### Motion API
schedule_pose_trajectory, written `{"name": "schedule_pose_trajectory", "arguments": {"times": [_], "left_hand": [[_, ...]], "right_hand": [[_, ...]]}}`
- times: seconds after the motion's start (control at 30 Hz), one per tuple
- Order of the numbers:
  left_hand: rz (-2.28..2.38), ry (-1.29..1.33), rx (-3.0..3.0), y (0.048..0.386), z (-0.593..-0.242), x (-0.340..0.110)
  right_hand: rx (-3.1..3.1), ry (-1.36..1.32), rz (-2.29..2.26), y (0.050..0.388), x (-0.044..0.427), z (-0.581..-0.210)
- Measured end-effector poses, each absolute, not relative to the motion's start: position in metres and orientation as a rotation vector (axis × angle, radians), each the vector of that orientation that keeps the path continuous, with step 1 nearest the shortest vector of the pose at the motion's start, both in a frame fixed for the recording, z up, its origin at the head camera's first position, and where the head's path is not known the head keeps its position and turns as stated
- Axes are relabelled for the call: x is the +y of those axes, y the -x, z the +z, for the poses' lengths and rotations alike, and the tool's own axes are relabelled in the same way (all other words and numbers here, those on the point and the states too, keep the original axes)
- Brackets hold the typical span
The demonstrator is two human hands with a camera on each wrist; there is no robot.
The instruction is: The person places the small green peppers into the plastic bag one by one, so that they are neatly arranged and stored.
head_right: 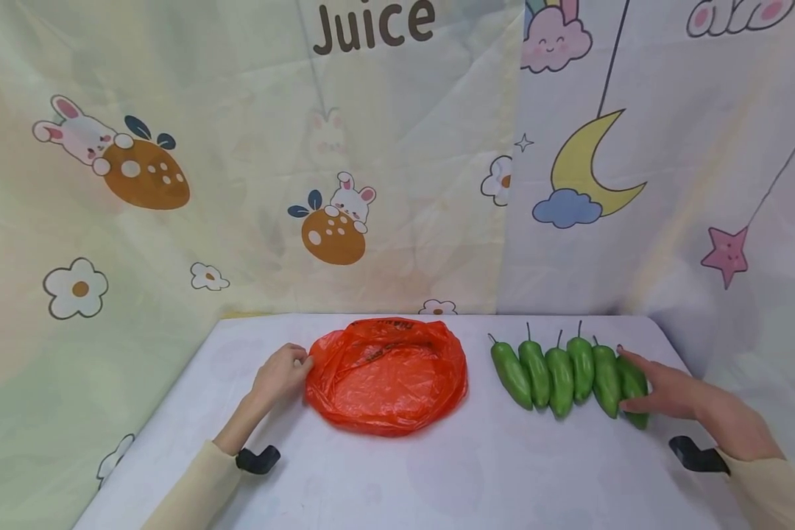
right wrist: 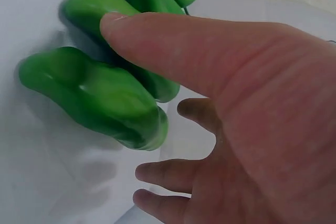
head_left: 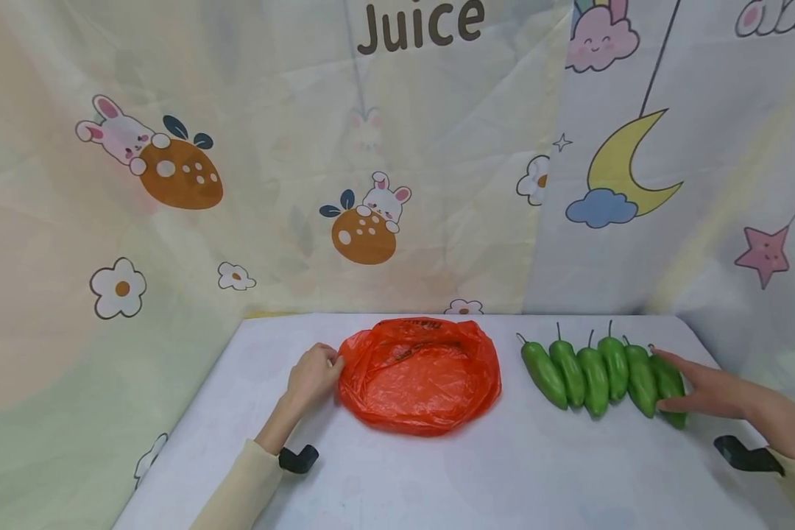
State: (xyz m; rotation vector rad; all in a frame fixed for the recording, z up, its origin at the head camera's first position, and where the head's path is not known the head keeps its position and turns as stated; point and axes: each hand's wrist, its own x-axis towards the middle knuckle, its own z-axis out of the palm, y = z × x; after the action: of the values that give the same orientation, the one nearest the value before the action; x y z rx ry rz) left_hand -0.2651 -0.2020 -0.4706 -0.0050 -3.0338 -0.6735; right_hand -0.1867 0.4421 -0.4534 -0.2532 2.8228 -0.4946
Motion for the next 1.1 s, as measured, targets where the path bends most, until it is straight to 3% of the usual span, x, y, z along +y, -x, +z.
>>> {"name": "schedule_pose_trajectory", "arguments": {"times": [0.27, 1.1], "left_hand": [[-0.661, -0.007, -3.047, 0.262, -0.472, -0.211], [-0.674, 0.018, -3.046, 0.266, -0.476, -0.201]], "right_hand": [[2.839, 0.258, -0.533, 0.19, 0.433, -0.468], [2.869, 0.25, -0.466, 0.185, 0.437, -0.462]]}}
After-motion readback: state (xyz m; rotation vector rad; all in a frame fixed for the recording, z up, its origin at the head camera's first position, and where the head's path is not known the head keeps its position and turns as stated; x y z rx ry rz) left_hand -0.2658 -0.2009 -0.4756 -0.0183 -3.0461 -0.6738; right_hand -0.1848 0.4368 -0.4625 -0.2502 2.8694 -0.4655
